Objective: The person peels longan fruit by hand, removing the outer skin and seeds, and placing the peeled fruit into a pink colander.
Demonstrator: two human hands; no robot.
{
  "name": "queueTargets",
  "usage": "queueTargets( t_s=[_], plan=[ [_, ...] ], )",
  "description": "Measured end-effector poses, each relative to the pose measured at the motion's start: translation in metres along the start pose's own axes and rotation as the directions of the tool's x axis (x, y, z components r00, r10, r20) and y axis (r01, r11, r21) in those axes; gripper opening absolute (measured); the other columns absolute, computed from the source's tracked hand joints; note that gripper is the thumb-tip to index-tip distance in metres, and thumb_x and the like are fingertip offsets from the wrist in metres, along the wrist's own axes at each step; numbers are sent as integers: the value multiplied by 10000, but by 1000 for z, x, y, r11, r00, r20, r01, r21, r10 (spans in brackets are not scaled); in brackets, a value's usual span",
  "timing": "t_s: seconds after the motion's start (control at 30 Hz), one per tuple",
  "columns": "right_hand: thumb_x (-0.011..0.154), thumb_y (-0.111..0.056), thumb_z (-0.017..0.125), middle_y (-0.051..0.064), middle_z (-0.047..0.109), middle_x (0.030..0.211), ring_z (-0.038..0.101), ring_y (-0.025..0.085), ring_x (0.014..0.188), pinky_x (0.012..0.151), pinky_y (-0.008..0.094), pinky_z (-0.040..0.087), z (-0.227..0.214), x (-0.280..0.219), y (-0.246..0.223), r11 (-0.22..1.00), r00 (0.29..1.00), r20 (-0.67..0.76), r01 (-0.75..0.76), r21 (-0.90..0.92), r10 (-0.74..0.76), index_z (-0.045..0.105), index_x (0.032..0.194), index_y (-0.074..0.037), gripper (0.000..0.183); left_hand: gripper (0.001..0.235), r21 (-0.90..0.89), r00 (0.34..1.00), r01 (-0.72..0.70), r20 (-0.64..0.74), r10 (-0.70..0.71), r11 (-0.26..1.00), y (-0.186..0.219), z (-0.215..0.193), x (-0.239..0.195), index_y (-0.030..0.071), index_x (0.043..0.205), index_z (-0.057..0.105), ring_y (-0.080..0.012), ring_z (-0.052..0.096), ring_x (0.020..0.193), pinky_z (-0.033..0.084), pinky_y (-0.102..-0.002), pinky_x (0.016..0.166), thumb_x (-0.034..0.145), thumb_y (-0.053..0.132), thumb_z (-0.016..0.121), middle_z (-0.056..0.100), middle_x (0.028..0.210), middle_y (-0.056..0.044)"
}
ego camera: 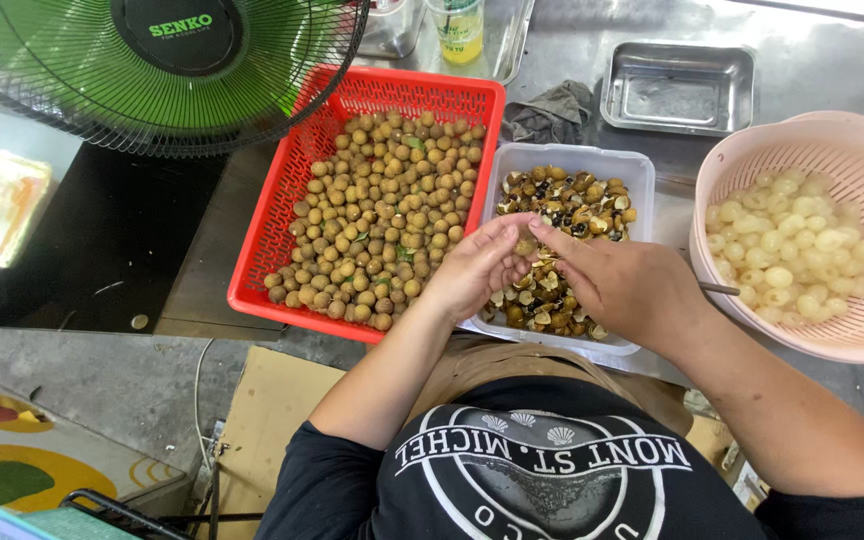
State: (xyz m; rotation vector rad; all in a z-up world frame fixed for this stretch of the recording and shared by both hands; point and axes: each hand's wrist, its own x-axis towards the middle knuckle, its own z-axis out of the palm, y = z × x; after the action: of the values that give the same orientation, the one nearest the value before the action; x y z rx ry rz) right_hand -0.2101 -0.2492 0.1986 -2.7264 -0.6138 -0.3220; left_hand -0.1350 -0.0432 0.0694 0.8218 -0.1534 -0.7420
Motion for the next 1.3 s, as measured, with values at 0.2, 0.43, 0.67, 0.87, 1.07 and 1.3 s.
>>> queueTargets(
  t_s=[0.2, 0.43, 0.67, 0.87, 1.07, 1.3],
  plan=[
    [942, -269, 608, 65, 686, 685, 664, 299, 560, 502, 437, 516, -13, 7, 1, 1000, 988, 156, 17, 3, -17, 525, 1475, -331, 544, 343, 149, 996, -81, -20, 85, 986, -19, -2, 8, 68, 1256, 629, -93, 570, 897, 445, -231, 744, 1101, 345, 501, 630, 988, 10],
    [906, -183, 630, 55, 662, 689, 651, 283, 570, 506, 428, 502, -1, 12, 4, 996, 994, 61, 92, -1, -92, 589, 1429, -287, 536, 363, 285, 970, -234, 7, 242, 930, -26, -3, 7, 34, 1205, 638, -87, 489, 785, 428, -239, 718, 1157, 351, 468, 560, 878, 7],
    [879, -99, 671, 48, 601, 659, 622, 255, 581, 512, 398, 488, 17, 7, 10, 989, 979, -142, 146, 1, -144, 665, 1355, -232, 494, 412, 476, 951, -258, -29, 308, 841, -15, 14, -1, 48, 1257, 626, -74, 497, 725, 443, -239, 665, 1123, 377, 418, 539, 829, 29],
    [1042, -164, 541, 51, 701, 783, 633, 193, 580, 565, 334, 499, 6, 18, 46, 872, 932, 52, -353, 339, 357, 645, 1426, -271, 413, 411, 780, 978, -190, 201, 49, 596, -14, 0, -2, 52, 1191, 684, -87, 555, 777, 512, -255, 719, 1156, 343, 397, 635, 904, 4],
    [955, -133, 575, 75, 750, 869, 698, 151, 743, 726, 355, 539, 29, 17, 60, 791, 775, 535, -541, 285, 337, 539, 1351, -95, 399, 371, 122, 971, -137, 213, 109, 983, -5, 8, 2, 106, 1378, 605, -98, 526, 892, 464, -243, 809, 1172, 326, 388, 580, 996, 17],
    [992, -117, 601, 61, 797, 955, 660, 80, 697, 647, 267, 544, 43, -5, 44, 517, 889, 289, -445, 732, 355, 625, 1192, 8, 237, 344, 431, 948, -292, 13, 318, 853, -7, 14, 9, 90, 1427, 565, -78, 542, 947, 473, -232, 848, 1130, 242, 482, 592, 1022, 13]
  ],
)
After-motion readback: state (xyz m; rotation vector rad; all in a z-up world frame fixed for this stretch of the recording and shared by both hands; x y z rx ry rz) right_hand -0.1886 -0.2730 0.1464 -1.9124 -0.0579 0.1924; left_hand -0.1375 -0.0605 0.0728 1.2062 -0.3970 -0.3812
